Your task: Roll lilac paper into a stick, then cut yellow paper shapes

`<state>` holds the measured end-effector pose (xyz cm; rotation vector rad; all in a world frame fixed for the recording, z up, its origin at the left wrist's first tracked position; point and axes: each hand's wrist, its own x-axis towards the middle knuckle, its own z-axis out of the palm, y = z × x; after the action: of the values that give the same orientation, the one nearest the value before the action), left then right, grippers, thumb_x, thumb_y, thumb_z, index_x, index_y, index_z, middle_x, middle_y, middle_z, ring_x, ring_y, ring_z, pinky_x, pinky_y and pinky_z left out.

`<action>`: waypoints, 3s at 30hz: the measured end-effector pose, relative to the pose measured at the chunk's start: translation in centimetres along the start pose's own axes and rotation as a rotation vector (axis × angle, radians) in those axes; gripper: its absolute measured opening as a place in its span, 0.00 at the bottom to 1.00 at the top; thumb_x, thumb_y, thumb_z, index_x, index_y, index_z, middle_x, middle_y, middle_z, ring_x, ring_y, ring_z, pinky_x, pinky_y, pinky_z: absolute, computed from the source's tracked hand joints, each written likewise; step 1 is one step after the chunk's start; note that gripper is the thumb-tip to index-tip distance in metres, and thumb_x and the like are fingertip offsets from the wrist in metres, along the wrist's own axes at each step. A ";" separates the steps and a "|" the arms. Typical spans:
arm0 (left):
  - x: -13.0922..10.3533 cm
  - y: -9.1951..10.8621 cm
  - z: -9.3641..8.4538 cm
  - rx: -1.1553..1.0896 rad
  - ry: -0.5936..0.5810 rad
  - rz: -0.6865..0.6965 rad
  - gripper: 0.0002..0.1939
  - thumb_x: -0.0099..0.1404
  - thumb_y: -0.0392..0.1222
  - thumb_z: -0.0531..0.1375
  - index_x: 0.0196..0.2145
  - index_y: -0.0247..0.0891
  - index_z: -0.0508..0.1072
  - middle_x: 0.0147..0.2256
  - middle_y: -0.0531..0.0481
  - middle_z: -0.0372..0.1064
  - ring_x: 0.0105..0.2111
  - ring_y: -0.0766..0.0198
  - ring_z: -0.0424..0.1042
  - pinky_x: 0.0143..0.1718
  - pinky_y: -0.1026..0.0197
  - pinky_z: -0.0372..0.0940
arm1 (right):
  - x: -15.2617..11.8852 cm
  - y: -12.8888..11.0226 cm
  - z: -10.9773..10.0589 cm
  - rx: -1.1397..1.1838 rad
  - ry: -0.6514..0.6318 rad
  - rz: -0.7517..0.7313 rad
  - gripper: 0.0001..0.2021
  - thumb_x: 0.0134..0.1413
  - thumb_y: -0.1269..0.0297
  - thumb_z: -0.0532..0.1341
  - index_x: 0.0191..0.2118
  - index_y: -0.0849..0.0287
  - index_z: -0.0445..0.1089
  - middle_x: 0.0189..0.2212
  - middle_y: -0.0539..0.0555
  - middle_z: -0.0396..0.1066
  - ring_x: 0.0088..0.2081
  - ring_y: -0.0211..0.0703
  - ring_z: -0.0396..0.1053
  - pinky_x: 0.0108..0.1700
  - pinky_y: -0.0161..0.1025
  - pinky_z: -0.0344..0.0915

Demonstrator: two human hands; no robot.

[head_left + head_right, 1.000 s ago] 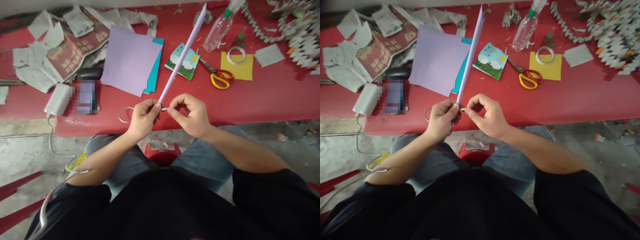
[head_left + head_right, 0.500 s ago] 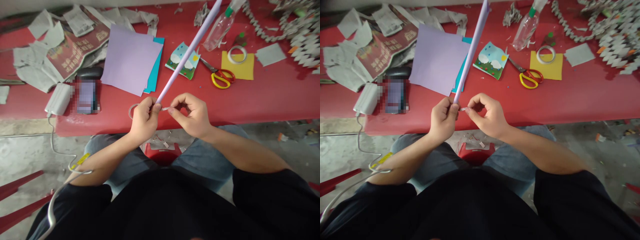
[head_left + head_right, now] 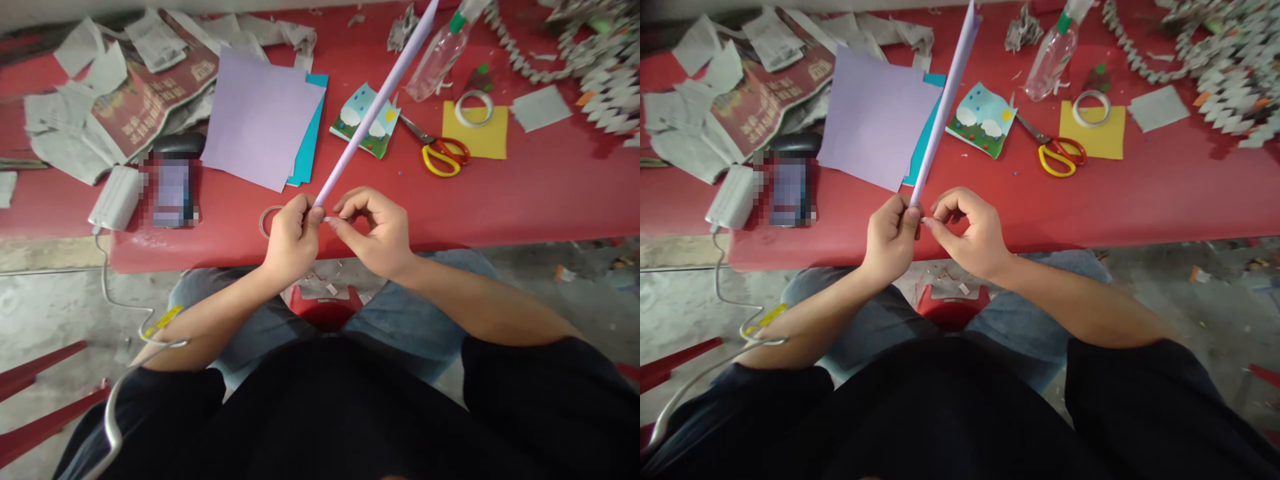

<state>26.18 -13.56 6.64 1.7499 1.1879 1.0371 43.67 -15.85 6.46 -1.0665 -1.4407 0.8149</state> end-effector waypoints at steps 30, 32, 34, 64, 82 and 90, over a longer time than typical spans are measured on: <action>0.0 1.0 0.6 -0.744 -0.237 -0.456 0.20 0.69 0.54 0.67 0.31 0.38 0.66 0.26 0.57 0.54 0.23 0.72 0.54 0.24 0.66 0.52 | 1.8 1.0 -1.3 -0.418 -0.162 -0.827 0.11 0.62 0.75 0.67 0.40 0.48 0.72 0.42 0.48 0.81 0.44 0.43 0.80 0.44 0.43 0.82; 0.0 1.2 0.5 -0.785 -0.281 -0.524 0.19 0.67 0.52 0.69 0.31 0.37 0.67 0.26 0.57 0.53 0.23 0.73 0.53 0.24 0.67 0.50 | 1.9 0.7 -2.0 -0.486 -0.260 -0.835 0.11 0.62 0.75 0.66 0.39 0.47 0.72 0.44 0.45 0.81 0.46 0.43 0.81 0.45 0.43 0.83; 0.0 1.3 0.4 -0.810 -0.314 -0.556 0.19 0.68 0.51 0.68 0.31 0.37 0.67 0.25 0.57 0.54 0.22 0.73 0.52 0.23 0.67 0.48 | 2.1 0.3 -2.4 -0.529 -0.341 -0.873 0.11 0.63 0.73 0.66 0.37 0.46 0.73 0.43 0.42 0.81 0.45 0.42 0.82 0.44 0.42 0.84; 0.3 0.8 0.0 -0.787 -0.088 -0.362 0.14 0.71 0.53 0.68 0.40 0.38 0.81 0.26 0.52 0.66 0.23 0.72 0.59 0.22 0.66 0.52 | 0.8 1.9 -0.2 0.303 0.088 0.124 0.13 0.59 0.62 0.72 0.43 0.53 0.68 0.40 0.49 0.76 0.42 0.39 0.77 0.45 0.40 0.77; 0.2 1.1 0.0 -0.764 -0.069 -0.353 0.14 0.70 0.54 0.68 0.39 0.39 0.81 0.27 0.51 0.68 0.23 0.70 0.59 0.22 0.65 0.51 | 0.9 1.3 -0.9 0.172 0.035 0.019 0.08 0.66 0.57 0.68 0.44 0.51 0.70 0.43 0.52 0.75 0.43 0.42 0.77 0.47 0.45 0.77; 0.6 1.3 -0.3 -0.761 0.010 -0.328 0.15 0.68 0.54 0.69 0.37 0.38 0.80 0.44 0.44 0.78 0.24 0.74 0.61 0.21 0.66 0.52 | 1.3 1.3 -1.7 0.003 -0.031 -0.122 0.04 0.66 0.61 0.66 0.44 0.49 0.77 0.58 0.56 0.71 0.59 0.53 0.72 0.55 0.54 0.77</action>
<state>26.45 -13.31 8.05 0.9256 0.8738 1.0988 45.61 -14.34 5.96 -0.9576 -1.5146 0.7488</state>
